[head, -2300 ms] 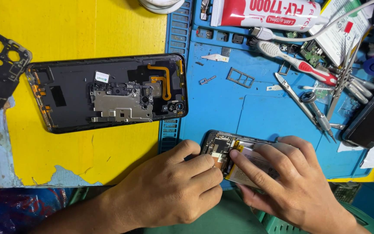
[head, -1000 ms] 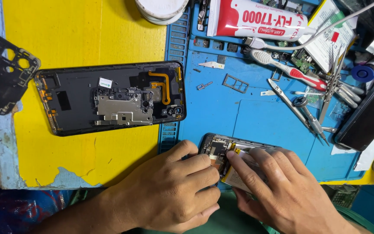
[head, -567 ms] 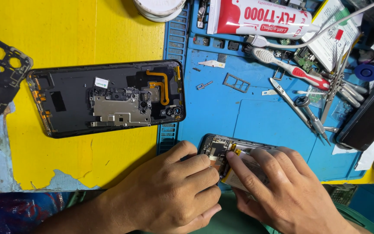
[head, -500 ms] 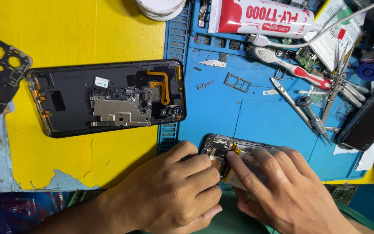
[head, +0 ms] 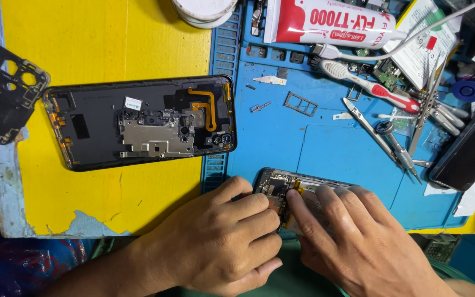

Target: The person replaces a battery in a disassembled smartphone using their hands and a screwdriver, then attaches the internal components and housing before plugging in a charging cable.

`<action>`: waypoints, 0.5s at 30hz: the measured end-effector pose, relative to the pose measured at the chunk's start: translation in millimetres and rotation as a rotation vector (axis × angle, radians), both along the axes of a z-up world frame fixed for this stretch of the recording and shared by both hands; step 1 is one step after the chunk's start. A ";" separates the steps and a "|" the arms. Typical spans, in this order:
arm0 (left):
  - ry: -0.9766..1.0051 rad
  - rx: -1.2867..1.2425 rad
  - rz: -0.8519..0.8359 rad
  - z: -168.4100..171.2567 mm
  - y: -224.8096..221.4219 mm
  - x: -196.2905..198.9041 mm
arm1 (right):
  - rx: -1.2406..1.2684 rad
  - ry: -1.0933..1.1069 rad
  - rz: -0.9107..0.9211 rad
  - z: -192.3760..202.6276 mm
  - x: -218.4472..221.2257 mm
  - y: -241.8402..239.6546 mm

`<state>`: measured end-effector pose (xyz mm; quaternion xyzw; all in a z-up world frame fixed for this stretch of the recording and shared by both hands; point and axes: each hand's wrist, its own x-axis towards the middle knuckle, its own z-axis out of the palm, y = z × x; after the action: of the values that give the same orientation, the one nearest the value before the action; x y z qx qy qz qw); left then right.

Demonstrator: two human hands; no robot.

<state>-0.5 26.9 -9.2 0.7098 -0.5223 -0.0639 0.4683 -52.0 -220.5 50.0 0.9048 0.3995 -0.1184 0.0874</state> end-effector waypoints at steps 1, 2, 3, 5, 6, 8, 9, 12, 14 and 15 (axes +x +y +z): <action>-0.003 0.002 0.000 0.2 0.0 -0.5 | 0.002 -0.003 0.000 -0.1 -0.1 -2.1; 0.018 -0.013 0.001 1.0 0.1 -1.0 | 0.004 0.015 0.000 0.4 -0.3 -4.1; 0.035 -0.028 0.001 1.8 0.1 -0.6 | 0.005 0.029 -0.002 0.6 -0.2 -6.1; -0.009 0.007 0.025 8.2 0.5 1.1 | 0.050 0.004 -0.030 -1.1 -0.2 -6.5; -0.045 0.040 0.052 11.9 0.9 1.7 | 0.093 -0.013 -0.057 -1.8 0.1 -6.5; -0.132 0.109 0.133 20.6 1.0 3.7 | 0.144 -0.033 -0.067 -4.8 -4.2 -10.8; -0.211 0.173 0.214 25.3 1.4 4.3 | 0.191 -0.044 -0.077 -6.6 -6.2 -12.7; -0.243 0.424 0.226 27.1 -0.6 7.8 | 0.287 -0.027 -0.177 -8.1 -14.1 -12.9; -0.289 0.427 0.219 35.8 -4.6 11.2 | 0.332 -0.048 -0.215 -18.1 -19.7 -18.7; -0.314 0.426 0.210 39.9 -6.5 11.6 | 0.369 -0.049 -0.254 -23.3 -23.6 -21.3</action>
<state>11.1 20.4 30.6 0.8436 -0.4868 -0.0128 0.2263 -75.5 -241.8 26.7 0.9511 0.2952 -0.0312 -0.0856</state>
